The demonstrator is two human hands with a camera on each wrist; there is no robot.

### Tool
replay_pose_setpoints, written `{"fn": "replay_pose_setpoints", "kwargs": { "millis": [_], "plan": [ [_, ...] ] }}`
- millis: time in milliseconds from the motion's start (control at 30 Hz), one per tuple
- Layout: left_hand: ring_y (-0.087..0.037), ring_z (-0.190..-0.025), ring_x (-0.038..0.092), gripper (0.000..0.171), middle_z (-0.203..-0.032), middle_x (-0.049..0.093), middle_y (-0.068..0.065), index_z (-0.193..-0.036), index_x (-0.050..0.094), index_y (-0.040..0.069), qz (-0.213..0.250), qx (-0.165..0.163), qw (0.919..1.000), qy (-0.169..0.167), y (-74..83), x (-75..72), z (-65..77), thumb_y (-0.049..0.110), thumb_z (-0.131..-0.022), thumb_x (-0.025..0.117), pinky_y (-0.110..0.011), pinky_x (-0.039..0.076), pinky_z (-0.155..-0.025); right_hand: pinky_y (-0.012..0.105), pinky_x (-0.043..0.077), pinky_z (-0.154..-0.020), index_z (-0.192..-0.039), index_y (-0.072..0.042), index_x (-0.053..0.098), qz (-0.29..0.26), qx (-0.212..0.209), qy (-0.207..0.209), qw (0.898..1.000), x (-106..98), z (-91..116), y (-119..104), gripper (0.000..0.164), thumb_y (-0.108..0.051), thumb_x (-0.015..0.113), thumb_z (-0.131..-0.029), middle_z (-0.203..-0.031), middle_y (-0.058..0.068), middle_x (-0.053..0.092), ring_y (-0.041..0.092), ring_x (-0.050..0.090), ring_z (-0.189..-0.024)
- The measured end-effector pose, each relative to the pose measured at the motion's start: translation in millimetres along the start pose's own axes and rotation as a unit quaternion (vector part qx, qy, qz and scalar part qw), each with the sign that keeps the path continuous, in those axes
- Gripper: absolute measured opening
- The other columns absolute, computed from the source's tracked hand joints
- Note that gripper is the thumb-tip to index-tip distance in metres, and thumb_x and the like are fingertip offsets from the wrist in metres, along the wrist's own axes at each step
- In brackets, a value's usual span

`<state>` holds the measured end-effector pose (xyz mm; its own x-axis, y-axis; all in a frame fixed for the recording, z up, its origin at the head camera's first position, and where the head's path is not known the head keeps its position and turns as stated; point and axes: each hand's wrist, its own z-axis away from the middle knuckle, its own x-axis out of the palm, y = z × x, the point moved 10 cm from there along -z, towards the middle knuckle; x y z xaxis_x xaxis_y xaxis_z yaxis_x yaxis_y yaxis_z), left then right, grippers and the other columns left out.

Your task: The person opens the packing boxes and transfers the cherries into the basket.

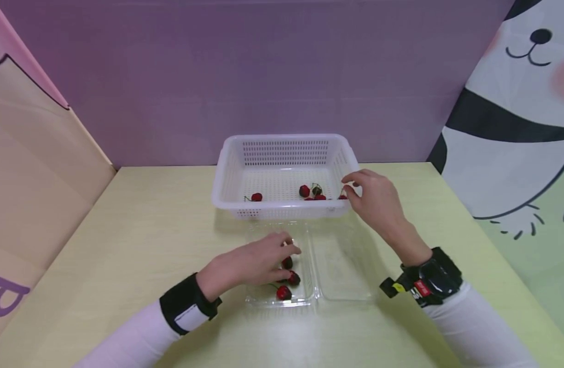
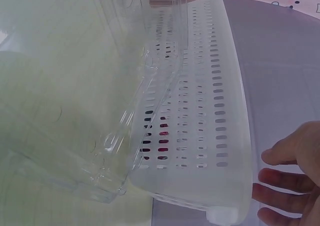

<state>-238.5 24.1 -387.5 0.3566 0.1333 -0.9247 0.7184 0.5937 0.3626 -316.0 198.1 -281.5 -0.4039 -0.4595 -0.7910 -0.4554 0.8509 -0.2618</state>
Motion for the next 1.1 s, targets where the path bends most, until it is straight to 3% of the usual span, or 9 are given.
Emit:
{"fn": "replay_pose_setpoints", "kwargs": {
  "millis": [733,1100],
  "plan": [
    [-0.014,-0.090,0.051,0.030,-0.105,0.058,-0.002,-0.126,0.069,0.009,0.000,-0.008,0.9999,-0.015,-2.1,4.5,-2.3,0.020,-0.098,0.072,-0.027,0.050,-0.078,0.051,0.055,-0.069,-0.101,0.000,0.075,0.009,0.019,-0.013,1.000,4.4,1.3,3.9,0.015,-0.010,0.072,-0.092,-0.099,0.018,0.073,0.036,0.070,-0.086],
    [-0.012,-0.088,0.053,0.024,-0.107,0.060,-0.003,-0.119,0.071,0.005,0.028,-0.004,0.9995,-0.012,-1.9,4.8,-3.0,0.015,-0.097,0.073,-0.023,0.050,-0.076,0.051,0.056,-0.068,-0.100,0.002,0.074,0.007,0.019,-0.022,1.000,5.6,2.0,4.9,0.014,-0.010,0.070,-0.093,-0.102,0.020,0.072,0.036,0.070,-0.085]
  ]
}}
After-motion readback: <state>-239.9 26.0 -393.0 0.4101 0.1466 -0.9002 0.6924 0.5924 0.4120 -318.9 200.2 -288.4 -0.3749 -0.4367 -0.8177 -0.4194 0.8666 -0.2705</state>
